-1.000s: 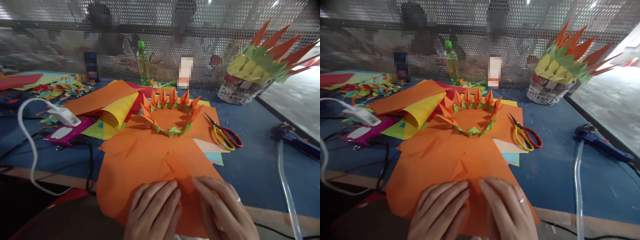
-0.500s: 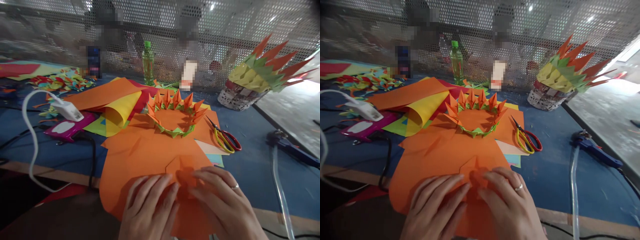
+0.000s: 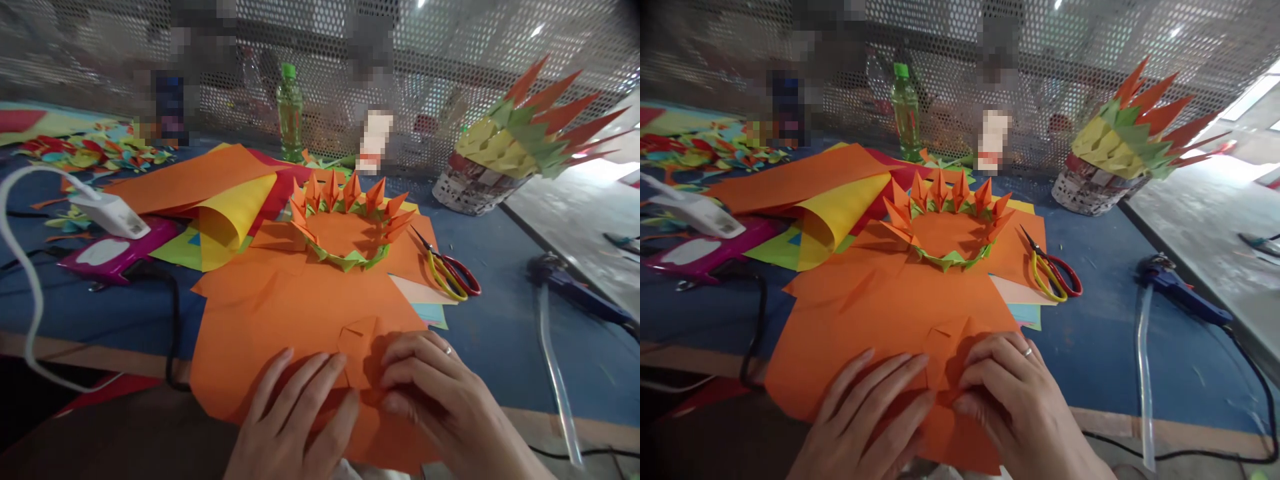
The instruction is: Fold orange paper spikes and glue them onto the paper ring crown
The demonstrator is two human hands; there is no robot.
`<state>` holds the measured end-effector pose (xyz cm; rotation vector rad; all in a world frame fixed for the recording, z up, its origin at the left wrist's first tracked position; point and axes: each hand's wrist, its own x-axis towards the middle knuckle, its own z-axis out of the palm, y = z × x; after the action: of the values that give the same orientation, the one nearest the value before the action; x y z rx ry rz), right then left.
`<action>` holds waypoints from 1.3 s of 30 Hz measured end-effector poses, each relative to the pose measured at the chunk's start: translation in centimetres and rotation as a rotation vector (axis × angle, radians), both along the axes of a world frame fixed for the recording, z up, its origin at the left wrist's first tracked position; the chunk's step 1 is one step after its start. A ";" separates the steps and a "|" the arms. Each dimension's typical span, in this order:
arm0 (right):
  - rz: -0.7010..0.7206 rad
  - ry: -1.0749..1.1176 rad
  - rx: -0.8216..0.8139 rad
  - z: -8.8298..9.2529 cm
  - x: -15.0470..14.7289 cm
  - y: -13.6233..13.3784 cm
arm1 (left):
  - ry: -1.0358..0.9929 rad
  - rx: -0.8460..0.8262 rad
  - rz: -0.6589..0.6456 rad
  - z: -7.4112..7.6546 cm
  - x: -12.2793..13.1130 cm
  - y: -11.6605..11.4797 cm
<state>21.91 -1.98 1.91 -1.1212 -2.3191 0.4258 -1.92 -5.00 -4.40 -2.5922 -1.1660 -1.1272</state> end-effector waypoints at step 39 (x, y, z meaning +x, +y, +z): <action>-0.244 -0.136 0.137 -1.0 -2.3 -0.5 | 0.021 0.031 -0.026 -0.1 -0.2 0.8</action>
<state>19.59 -2.49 0.94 -1.3794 -2.2480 0.1011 -2.11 -4.22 -4.49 -2.5968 -1.1045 -1.1113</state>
